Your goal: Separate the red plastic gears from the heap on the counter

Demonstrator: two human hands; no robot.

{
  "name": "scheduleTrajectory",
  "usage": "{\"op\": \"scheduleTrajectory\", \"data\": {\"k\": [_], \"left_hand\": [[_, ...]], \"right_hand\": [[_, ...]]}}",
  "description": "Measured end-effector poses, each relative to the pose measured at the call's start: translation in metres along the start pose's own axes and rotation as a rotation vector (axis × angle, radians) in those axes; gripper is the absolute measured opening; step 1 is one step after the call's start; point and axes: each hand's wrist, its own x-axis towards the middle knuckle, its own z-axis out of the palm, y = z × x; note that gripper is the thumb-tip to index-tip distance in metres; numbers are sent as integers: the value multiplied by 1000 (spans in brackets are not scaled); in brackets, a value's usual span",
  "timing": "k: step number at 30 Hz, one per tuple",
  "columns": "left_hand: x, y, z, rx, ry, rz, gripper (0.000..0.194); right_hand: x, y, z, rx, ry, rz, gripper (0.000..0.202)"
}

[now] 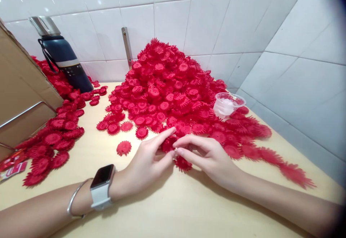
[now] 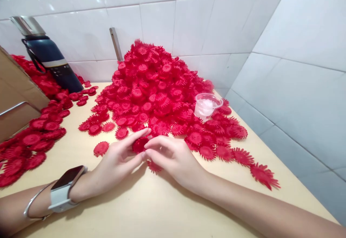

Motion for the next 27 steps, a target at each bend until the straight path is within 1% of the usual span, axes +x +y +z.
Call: {"op": "scheduleTrajectory", "data": {"k": [3,6,9,14,21,27], "left_hand": [[-1,1,1,13,-68,76,46],[-1,1,1,12,-137,85,49],[-1,0,2,2,-170,78,52],[-1,-1,2,-2,-174,78,54],[-2,1,1,-24,-175,53,53],[-2,2,2,-36,-175,48,53]], "right_hand": [[1,0,1,96,16,39,8],[2,0,1,172,24,75,11],[2,0,1,187,42,95,12],[2,-1,1,180,49,87,12],[2,1,1,113,49,49,12],[1,-2,2,147,46,87,13]]}}
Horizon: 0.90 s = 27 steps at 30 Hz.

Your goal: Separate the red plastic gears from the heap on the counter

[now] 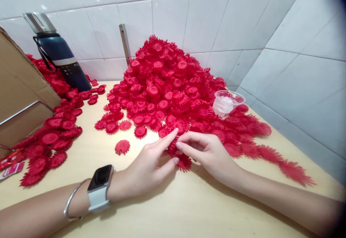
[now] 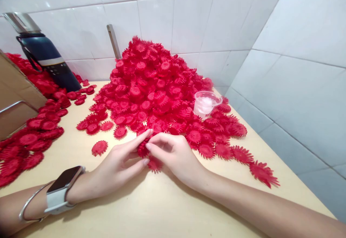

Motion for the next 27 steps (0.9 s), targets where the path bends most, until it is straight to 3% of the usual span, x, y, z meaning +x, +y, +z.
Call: {"op": "scheduleTrajectory", "data": {"k": [27], "left_hand": [[0,4,-2,87,27,49,45]], "right_hand": [[1,0,-4,98,-79,22,14]]}}
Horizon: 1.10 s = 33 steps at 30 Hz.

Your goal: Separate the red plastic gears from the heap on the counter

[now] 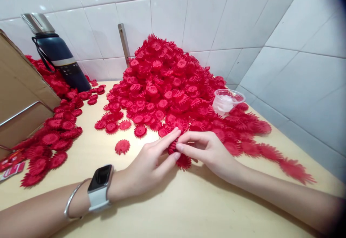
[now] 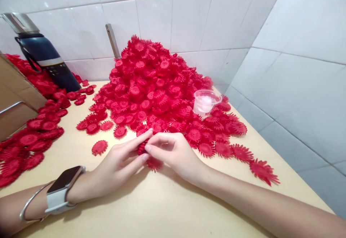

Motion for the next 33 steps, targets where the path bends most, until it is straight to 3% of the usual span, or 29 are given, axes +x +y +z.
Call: {"op": "scheduleTrajectory", "data": {"k": [11,25,33], "left_hand": [[4,4,-3,-209,49,-129,28],[4,5,-2,-253,57,-172,31],[4,2,-4,-234,126,-200,31]], "right_hand": [[0,0,1,-88,-13,-3,13],[1,2,0,-117,31,-9,12],[1,5,-4,-122,31,-47,13]]}}
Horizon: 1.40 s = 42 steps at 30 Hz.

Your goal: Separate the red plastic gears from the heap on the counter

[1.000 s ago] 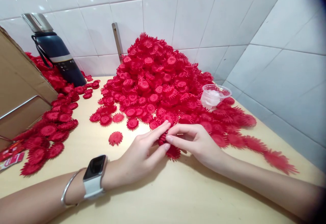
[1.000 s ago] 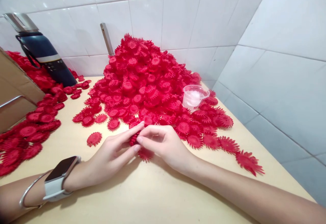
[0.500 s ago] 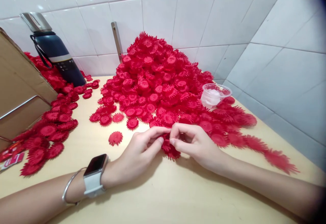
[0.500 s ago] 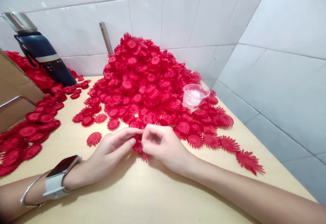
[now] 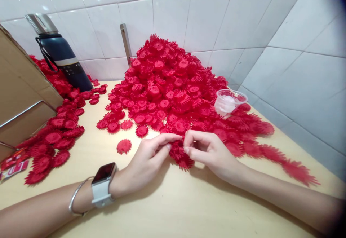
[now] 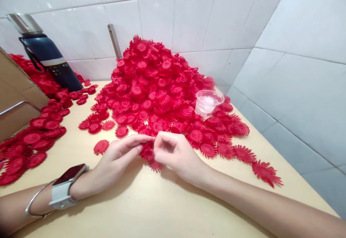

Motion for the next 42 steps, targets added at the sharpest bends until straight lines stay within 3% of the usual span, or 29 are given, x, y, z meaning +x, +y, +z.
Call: {"op": "scheduleTrajectory", "data": {"k": [11,22,28,42], "left_hand": [[-2,-8,-1,69,60,30,30],[-2,-13,-1,96,171,87,28],[-1,-13,0,139,158,166,25],[-5,-8,3,322,141,318,20]], "right_hand": [[-1,2,-1,-22,88,2,11],[1,5,-3,3,78,-4,13],[0,-1,1,27,2,29,26],[-3,-7,7,-12,13,51,18]]}}
